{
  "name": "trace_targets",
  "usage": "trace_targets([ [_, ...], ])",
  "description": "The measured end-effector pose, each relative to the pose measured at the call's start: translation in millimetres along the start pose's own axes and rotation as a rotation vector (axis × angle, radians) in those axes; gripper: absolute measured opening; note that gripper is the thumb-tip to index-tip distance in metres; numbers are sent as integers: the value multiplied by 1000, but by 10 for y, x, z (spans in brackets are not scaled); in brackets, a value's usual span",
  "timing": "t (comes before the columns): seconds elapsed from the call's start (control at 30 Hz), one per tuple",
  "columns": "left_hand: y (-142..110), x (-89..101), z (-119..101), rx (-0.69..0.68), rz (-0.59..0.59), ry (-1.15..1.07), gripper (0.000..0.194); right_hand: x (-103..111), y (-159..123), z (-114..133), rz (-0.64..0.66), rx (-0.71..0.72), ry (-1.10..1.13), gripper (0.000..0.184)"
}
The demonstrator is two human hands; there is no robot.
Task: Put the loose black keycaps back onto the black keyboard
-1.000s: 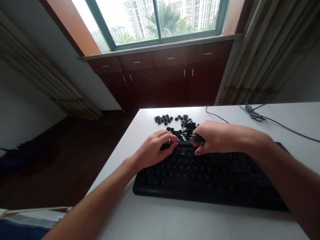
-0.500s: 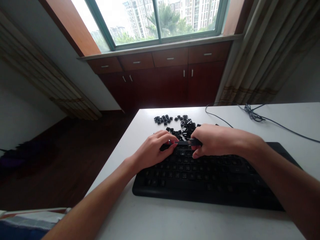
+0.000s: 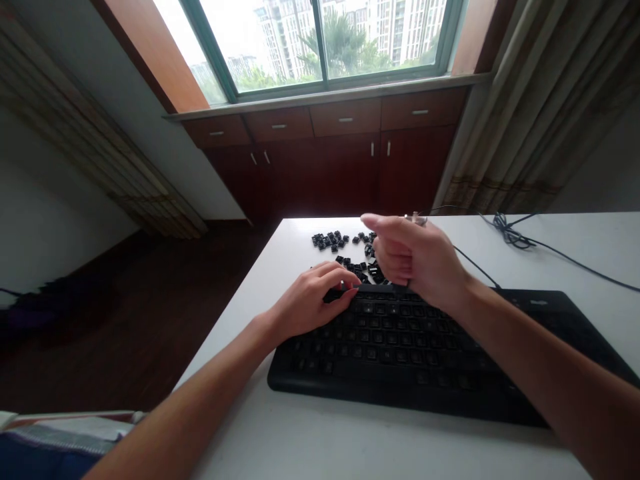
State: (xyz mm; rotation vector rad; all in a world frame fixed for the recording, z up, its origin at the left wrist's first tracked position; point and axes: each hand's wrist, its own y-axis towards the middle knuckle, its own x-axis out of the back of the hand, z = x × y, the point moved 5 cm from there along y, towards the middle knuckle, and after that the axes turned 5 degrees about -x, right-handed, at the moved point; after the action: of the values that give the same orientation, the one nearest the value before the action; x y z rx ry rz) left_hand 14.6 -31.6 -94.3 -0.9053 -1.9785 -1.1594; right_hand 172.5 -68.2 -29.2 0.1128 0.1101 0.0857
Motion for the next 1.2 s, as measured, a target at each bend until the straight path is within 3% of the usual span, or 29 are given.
trace_targets([
  [0.1,2,2,-1,7,-2,-4,14,-114,-76,46,-41,24,276,53],
  [0.23,-4,1,2,-3,-3,-7,13,-124,-156,24,-121,235,179,53],
  [0.4,-12,0,16,-3,7,1,14,-63,-92,-456,-221,-63,46,51],
  [0.57,-13,-15,17,0,23,-10,16,-65,-147,-278,-180,114,62,53],
  [0.7,-14,9,13,31,-15,-40,15,9,-107,-282,-164,-9,-41,54],
  [0.87,-26,155,163,198,-199,-73,14,121,-81,-346,51,-272,-463,49],
  [1.0,-114,325,461,358,-375,-47,18,190,-137,-309,173,-309,-819,51],
  [1.1,-207,423,697,425,-378,20,22,301,-159,-355,263,-362,-1086,54],
  [1.2,-297,462,891,475,-265,39,29,491,-148,-440,277,-444,-1243,59],
])
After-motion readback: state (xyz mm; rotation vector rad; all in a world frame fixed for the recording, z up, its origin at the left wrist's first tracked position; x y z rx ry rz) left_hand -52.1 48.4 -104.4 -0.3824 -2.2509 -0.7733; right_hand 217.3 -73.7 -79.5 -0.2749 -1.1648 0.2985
